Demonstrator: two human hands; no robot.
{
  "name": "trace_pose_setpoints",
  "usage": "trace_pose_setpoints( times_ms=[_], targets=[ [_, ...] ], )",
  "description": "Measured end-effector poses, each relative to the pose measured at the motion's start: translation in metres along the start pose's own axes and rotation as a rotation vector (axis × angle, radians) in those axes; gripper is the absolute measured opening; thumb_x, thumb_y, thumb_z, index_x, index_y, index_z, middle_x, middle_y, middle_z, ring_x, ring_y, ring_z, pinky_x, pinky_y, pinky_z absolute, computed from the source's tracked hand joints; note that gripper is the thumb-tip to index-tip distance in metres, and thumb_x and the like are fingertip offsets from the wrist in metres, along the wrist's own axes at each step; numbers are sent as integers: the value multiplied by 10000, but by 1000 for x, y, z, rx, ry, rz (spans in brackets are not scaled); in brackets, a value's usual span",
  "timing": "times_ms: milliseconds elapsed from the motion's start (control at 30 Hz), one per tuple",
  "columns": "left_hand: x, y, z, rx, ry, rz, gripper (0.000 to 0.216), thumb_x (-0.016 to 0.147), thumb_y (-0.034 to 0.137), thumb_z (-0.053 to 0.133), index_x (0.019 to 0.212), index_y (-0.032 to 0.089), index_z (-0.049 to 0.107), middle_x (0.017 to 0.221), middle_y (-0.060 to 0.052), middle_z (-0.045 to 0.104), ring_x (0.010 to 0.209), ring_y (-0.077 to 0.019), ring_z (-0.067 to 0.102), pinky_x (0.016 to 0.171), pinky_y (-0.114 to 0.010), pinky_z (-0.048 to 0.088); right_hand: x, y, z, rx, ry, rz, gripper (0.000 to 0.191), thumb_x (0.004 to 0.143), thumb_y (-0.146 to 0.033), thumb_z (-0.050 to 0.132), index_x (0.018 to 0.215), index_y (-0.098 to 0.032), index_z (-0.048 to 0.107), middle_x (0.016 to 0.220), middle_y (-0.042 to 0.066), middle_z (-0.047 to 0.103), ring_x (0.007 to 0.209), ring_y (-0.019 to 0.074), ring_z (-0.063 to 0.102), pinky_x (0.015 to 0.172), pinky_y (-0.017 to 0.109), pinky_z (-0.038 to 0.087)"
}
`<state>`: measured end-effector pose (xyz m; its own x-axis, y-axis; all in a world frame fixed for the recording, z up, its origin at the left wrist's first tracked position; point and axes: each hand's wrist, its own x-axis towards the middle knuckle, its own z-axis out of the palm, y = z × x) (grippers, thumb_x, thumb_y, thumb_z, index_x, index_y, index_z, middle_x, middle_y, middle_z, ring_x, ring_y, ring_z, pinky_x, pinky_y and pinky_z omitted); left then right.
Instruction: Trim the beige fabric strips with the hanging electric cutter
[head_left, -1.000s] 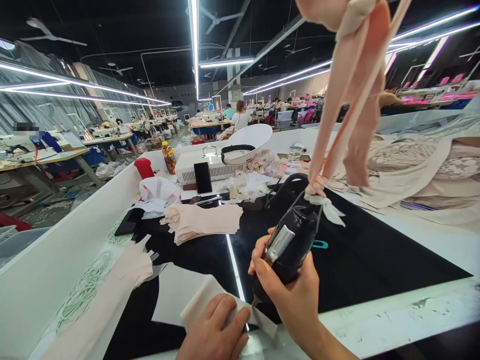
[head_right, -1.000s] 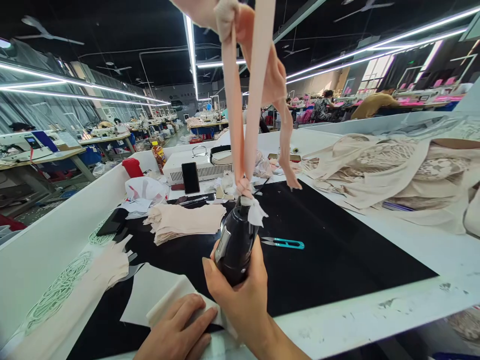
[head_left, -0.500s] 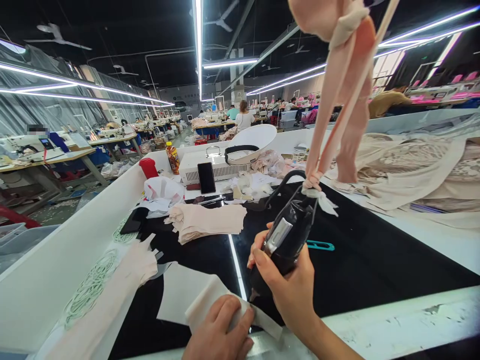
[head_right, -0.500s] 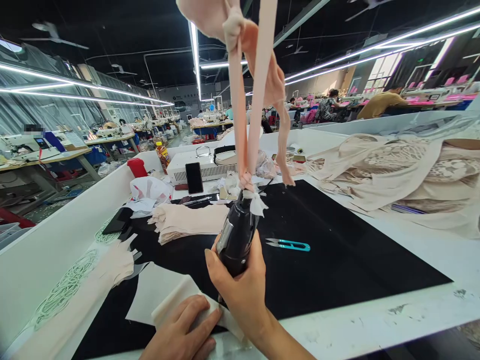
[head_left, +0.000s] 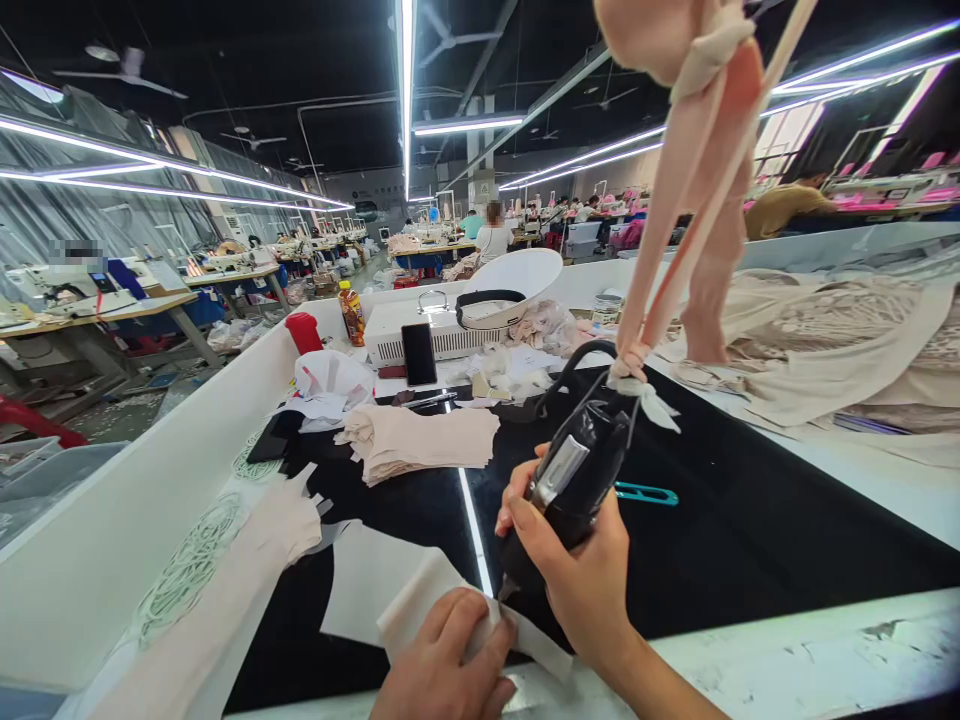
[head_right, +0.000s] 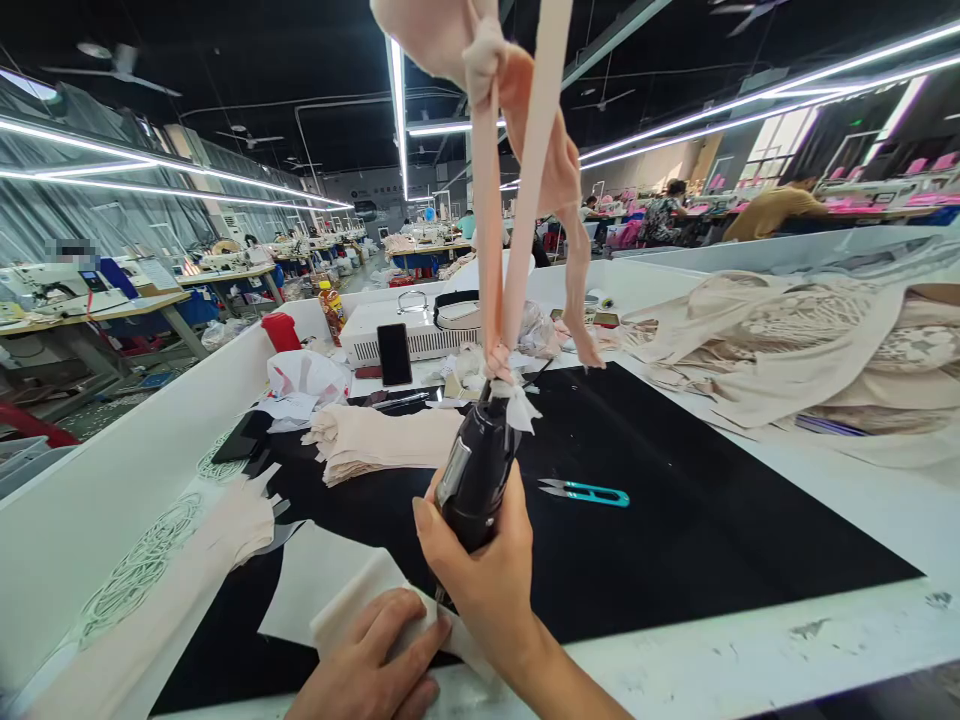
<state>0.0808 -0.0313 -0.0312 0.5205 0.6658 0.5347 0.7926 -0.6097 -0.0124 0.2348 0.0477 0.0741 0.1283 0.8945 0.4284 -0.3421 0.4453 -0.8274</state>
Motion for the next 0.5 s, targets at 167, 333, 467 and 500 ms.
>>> trace_pose_setpoints(
  times_ms=[167, 333, 467, 500],
  targets=[
    [-4, -5, -10, 2, -92, 32, 375, 1079, 332, 598, 1423, 185, 589, 1231, -113, 650, 1168, -270, 697, 1000, -348, 632, 1, 2, -1, -17, -4, 14, 363, 864, -241, 830, 1129, -281, 585, 805, -44, 709, 585, 137, 653, 568, 258, 615],
    [-5, 4, 5, -28, 2, -68, 305, 1117, 321, 487, 1357, 195, 627, 1194, -106, 636, 1157, -269, 677, 989, -363, 636, -1, -4, 3, 15, 6, -2, 344, 837, -218, 818, 1094, -272, 596, 775, -44, 701, 559, 139, 641, 530, 257, 600],
    [-4, 7, 21, -25, 226, -65, 466, 1156, 343, 236, 1243, 195, 669, 1095, -101, 619, 1037, -251, 679, 875, -347, 659, -2, -4, 2, 14, -6, -7, 321, 849, -204, 807, 1085, -275, 601, 786, -44, 703, 570, 133, 642, 551, 253, 603],
    [-5, 7, 23, -22, 252, -63, 487, 1156, 346, 215, 1230, 197, 673, 1084, -99, 617, 1020, -249, 679, 860, -345, 660, -2, -4, 2, 7, -8, -9, 319, 852, -206, 806, 1086, -276, 601, 788, -44, 703, 572, 133, 643, 555, 255, 606]
  ],
)
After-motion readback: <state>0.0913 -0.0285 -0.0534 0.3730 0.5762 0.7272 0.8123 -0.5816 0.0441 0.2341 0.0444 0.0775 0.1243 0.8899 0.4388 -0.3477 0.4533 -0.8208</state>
